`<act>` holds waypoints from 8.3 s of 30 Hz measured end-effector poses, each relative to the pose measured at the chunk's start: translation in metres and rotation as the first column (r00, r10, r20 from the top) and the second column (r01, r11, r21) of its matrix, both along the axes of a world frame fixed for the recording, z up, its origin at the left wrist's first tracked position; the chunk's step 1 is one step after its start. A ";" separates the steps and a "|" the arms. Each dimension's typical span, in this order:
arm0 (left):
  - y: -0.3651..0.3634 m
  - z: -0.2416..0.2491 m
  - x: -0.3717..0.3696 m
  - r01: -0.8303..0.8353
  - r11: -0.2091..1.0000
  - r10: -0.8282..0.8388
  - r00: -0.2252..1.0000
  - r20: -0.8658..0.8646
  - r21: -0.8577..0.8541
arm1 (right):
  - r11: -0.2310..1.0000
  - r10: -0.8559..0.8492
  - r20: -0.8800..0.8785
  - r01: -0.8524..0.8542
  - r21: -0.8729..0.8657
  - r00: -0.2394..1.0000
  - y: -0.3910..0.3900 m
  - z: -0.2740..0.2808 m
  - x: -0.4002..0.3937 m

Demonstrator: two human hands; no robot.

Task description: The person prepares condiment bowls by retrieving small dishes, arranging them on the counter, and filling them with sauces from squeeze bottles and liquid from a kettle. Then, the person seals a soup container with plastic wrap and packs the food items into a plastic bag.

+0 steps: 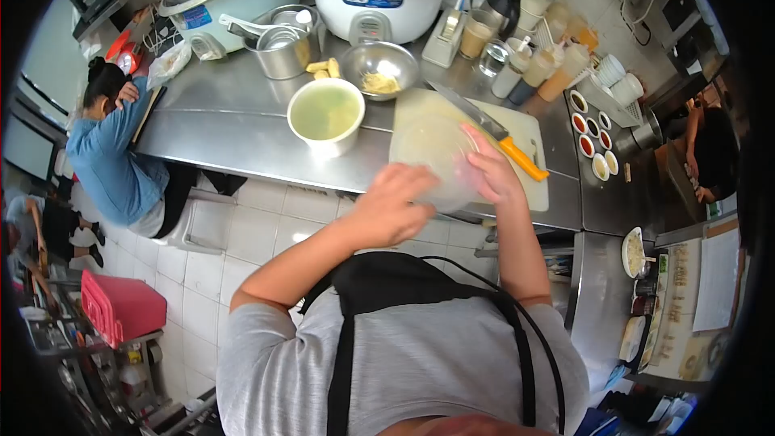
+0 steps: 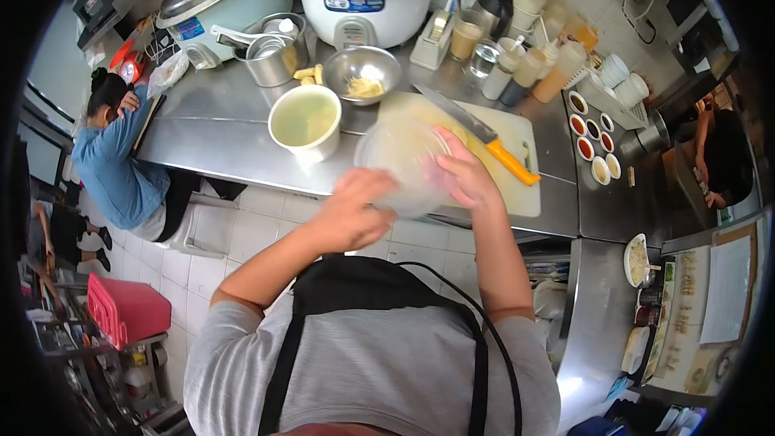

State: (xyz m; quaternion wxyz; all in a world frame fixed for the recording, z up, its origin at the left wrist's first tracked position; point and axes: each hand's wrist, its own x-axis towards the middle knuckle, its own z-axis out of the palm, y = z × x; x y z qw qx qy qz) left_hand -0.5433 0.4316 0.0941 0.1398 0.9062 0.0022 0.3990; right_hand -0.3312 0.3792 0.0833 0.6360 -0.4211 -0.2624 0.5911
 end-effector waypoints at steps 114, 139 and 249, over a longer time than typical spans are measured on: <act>0.295 -0.073 0.279 -0.771 0.609 0.381 0.489 -0.785 -0.186 | 0.886 -0.378 0.825 0.423 0.191 0.420 0.101 -0.068 -0.003; 0.243 -0.144 -0.068 -0.261 0.031 0.440 0.870 -0.222 -0.965 | 0.960 0.250 0.876 -0.220 -0.171 0.413 0.168 -0.124 -0.057; 0.228 -0.054 -0.297 0.131 -0.308 0.465 0.885 -0.029 -0.942 | 0.988 0.085 0.849 -0.155 -0.004 0.521 0.266 0.002 -0.247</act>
